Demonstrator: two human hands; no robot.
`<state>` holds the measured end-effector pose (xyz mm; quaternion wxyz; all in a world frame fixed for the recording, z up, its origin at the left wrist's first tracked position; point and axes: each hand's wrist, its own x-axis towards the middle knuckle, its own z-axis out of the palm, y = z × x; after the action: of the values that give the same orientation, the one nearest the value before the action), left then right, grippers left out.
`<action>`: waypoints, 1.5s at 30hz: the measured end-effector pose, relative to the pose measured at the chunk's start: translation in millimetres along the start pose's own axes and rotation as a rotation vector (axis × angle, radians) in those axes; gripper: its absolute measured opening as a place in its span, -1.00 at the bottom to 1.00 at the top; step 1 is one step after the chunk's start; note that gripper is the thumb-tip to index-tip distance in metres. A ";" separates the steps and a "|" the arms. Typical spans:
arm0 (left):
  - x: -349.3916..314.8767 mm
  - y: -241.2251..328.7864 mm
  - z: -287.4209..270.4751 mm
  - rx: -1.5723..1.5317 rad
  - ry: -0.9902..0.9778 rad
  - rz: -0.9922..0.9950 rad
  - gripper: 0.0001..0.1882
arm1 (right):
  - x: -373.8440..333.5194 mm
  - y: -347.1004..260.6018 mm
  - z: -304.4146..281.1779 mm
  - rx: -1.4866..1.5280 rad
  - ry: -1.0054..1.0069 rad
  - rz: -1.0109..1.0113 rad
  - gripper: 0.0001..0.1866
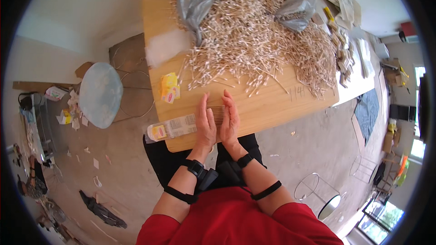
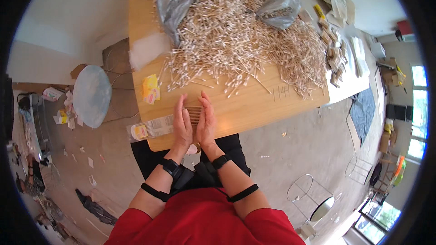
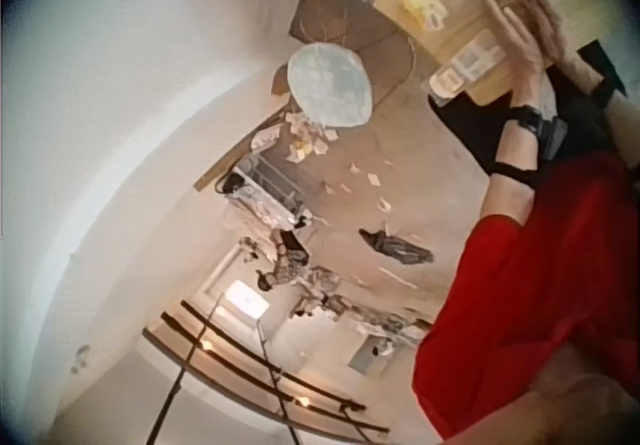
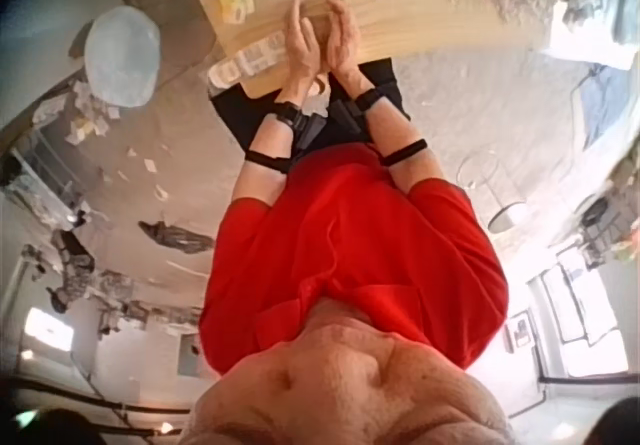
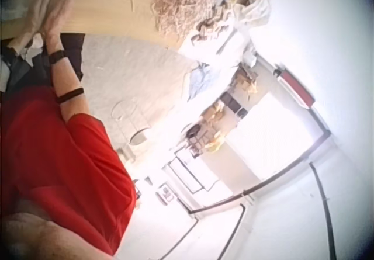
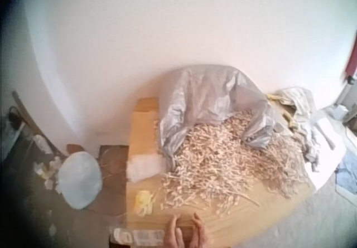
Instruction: Packing cotton swabs into small plastic containers for production.
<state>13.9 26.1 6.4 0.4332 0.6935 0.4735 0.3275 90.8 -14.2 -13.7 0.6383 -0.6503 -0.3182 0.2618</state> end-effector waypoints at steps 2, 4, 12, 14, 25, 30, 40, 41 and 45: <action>-4.6 -1.2 -5.8 -0.029 0.022 0.030 -0.51 | -1.4 -3.2 7.6 0.017 -0.027 0.010 -0.66; -13.2 -5.4 -16.9 -0.009 0.059 -0.004 -0.51 | -7.5 -3.1 17.2 0.031 -0.043 0.019 -0.66; -18.9 -13.1 -54.7 0.035 0.113 -0.062 -0.52 | -13.6 -15.6 28.8 -0.033 -0.143 -0.019 -0.64; -17.9 -9.7 -67.3 -0.025 0.177 -0.097 -0.57 | -10.4 -25.2 10.4 -0.175 -0.225 -0.126 -0.61; -110.2 -6.6 -120.1 0.282 -0.160 0.081 -0.36 | -24.2 -15.3 11.8 -1.023 -0.686 -0.495 -0.33; -112.6 -6.9 -112.0 0.426 -0.220 0.152 -0.26 | -28.1 -12.0 13.3 -1.027 -0.668 -0.523 -0.35; -89.7 -0.8 -91.7 0.907 -0.303 0.177 -0.24 | -29.1 -10.4 10.5 -1.015 -0.683 -0.508 -0.33; -92.2 -3.1 -91.7 0.904 -0.312 0.179 -0.24 | -29.6 -10.9 10.9 -1.018 -0.681 -0.499 -0.33; -99.6 -17.3 -89.8 0.952 -0.154 0.275 -0.26 | -27.2 -13.7 11.9 -0.984 -0.678 -0.518 -0.33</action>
<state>-103.8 -38.5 23.1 0.0552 0.8924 0.4413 0.0768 62.9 -26.9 -2.4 0.1725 -0.6503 -0.7310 0.1139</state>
